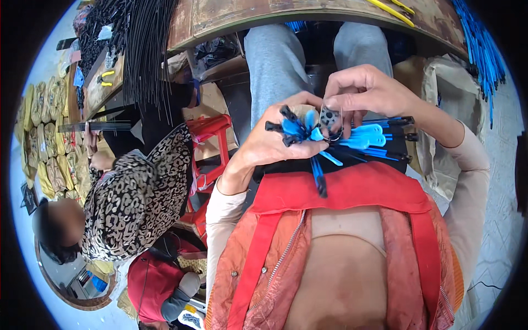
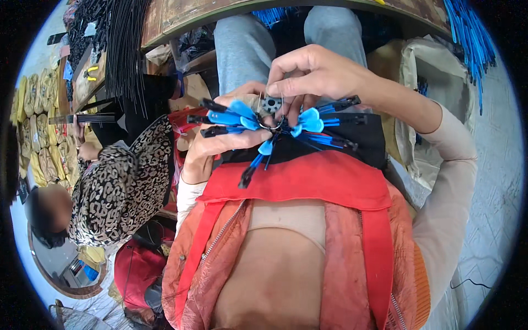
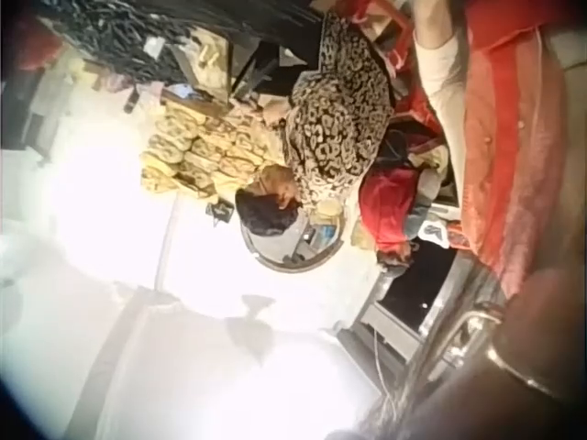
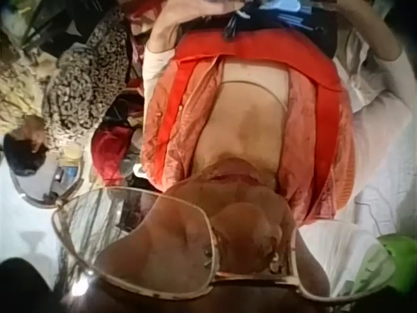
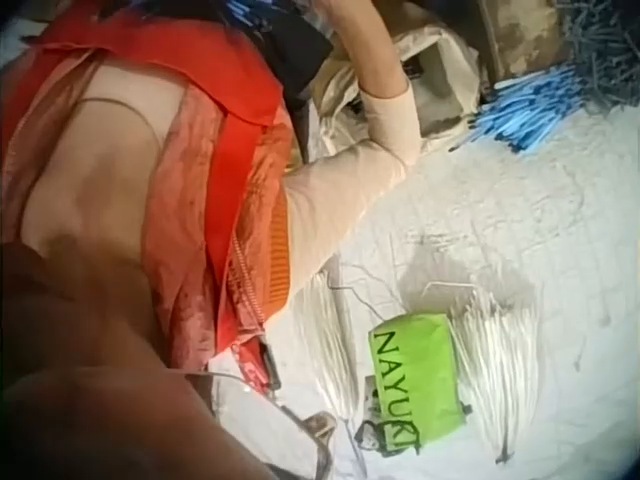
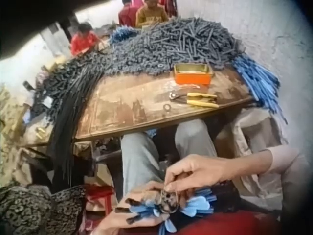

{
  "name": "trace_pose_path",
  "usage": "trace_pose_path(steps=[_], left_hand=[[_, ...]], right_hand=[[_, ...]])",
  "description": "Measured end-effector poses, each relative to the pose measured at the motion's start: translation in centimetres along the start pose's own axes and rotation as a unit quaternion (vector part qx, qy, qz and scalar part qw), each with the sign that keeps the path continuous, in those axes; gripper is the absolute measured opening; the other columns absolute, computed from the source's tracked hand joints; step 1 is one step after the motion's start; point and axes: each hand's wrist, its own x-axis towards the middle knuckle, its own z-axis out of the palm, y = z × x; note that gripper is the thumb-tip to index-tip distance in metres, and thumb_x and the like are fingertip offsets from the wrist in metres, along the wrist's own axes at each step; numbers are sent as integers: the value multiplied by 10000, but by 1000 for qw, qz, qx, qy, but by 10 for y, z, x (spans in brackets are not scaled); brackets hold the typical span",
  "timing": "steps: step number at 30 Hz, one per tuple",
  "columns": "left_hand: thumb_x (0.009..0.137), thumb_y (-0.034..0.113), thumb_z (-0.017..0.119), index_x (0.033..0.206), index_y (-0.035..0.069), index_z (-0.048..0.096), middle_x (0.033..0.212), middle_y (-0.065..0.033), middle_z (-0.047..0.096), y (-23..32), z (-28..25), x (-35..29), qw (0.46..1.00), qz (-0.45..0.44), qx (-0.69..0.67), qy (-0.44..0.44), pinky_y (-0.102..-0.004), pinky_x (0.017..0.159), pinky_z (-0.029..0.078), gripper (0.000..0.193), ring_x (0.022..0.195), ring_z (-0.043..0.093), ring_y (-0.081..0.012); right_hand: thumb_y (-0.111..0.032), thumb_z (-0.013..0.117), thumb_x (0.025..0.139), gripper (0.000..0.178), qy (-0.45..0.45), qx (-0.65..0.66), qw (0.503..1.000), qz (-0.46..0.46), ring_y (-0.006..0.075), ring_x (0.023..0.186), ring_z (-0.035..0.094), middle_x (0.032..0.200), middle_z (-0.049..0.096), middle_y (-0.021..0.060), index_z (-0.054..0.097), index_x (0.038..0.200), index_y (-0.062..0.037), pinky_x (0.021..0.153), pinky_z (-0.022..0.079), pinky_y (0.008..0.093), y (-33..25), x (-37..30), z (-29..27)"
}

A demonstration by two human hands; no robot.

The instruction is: Assembling blue plastic components onto a black frame and trimming them with pliers.

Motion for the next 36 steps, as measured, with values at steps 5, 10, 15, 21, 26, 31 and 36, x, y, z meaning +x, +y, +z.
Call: trace_pose_path(steps=[5,10,15,21,26,31,36], left_hand=[[697,45,789,1029,-5,640,894,-19,655,19,-14,9,1000,2,-3,-14,-244,728,497,367,812,618,-90],[694,54,787,1014,10,643,919,-37,648,22,-19,18,999,25,30,-33,-246,715,491,353,805,612,-92],[694,73,791,1033,12,638,915,-36,637,32,-9,21,996,-69,-25,46,-254,720,492,377,803,609,-99],[710,70,783,973,29,597,883,-26,635,21,-10,19,996,-10,12,83,-251,710,490,325,809,592,-91],[708,57,783,925,44,576,856,-6,619,14,5,9,994,-69,-22,78,-241,690,477,301,786,571,-80],[703,45,790,924,61,575,848,0,611,-1,27,-6,996,-49,19,66,-229,687,464,308,778,557,-67],[705,-5,788,966,33,622,815,-20,652,3,37,-17,993,7,114,38,-244,668,490,312,742,603,-83]], right_hand=[[-271,532,981,295,-11,100,993,62,229,681,719,804,688,121,609,999,13,528,535,246,-25,3,-11],[-170,593,922,219,2,-41,999,21,216,675,711,850,663,116,622,1021,24,549,534,242,-46,-1,-13],[-54,680,848,168,-2,-6,1000,-22,181,645,688,853,659,99,627,975,43,560,549,256,-48,0,-17],[-83,724,837,147,-23,-40,998,-41,106,717,643,860,661,56,662,935,8,639,510,225,-43,4,-21],[-71,732,828,119,-5,-26,995,-100,83,797,627,859,670,38,683,915,-6,716,481,233,-6,1,-12],[-55,731,825,105,6,-3,995,-104,88,804,630,854,678,42,697,905,3,726,483,236,25,-16,3],[-47,729,824,103,-5,7,997,-78,91,814,638,882,699,64,703,903,13,729,489,236,25,-32,16]])
